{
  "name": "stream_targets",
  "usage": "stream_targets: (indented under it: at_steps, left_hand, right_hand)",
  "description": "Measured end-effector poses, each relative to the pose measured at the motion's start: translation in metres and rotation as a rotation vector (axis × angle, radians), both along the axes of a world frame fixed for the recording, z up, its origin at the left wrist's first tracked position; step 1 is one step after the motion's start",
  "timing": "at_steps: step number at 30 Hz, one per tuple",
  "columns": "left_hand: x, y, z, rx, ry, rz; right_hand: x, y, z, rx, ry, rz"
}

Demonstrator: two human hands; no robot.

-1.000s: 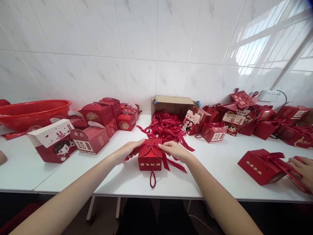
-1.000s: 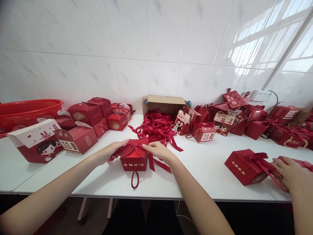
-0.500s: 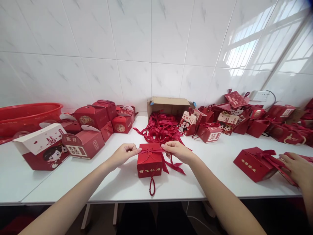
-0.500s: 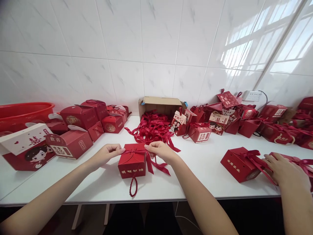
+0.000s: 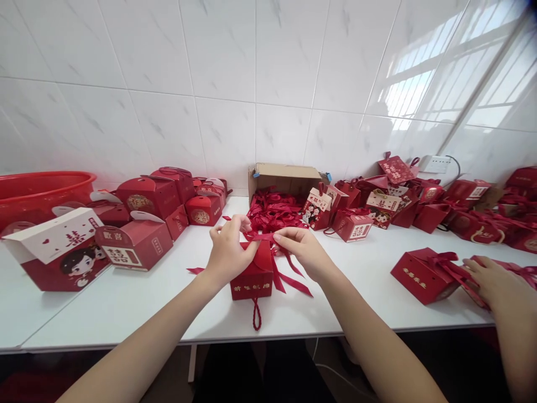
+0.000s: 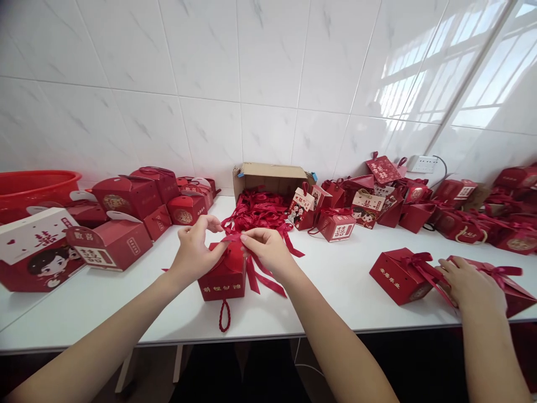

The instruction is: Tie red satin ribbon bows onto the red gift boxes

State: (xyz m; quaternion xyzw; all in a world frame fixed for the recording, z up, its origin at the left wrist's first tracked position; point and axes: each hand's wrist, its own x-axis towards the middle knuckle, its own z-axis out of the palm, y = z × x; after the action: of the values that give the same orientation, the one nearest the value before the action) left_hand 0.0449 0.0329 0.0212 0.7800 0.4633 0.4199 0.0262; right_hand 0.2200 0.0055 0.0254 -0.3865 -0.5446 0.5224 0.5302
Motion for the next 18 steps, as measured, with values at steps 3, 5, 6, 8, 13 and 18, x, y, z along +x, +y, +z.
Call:
stream_targets:
  at_steps: [3,5,6,8,13,18]
  left_hand:
    - [-0.004,0.002,0.003,0.003,-0.051,0.004]
    - [-0.004,0.002,0.004,-0.006,-0.065,0.003]
    - [-0.003,0.002,0.004,-0.014,-0.065,0.002]
    - [-0.002,0.003,0.004,-0.043,-0.072,-0.004]
    - [-0.015,0.012,0.002,-0.232,-0.204,-0.149]
    - [-0.039,0.022,-0.018,-0.358,-0.269,-0.167]
  right_hand:
    - [0.002,0.005,-0.012,0.056,-0.154,-0.079]
    - [-0.003,0.011,-0.021,0.119,-0.232,-0.041]
    - [-0.007,0.015,-0.025,0.152,-0.252,-0.014]
    - [-0.017,0.021,-0.030,0.206,-0.261,0.025]
    - [-0.036,0.028,-0.039,0.255,-0.230,-0.051]
    - [-0.033,0.026,-0.043,0.255,-0.213,-0.065]
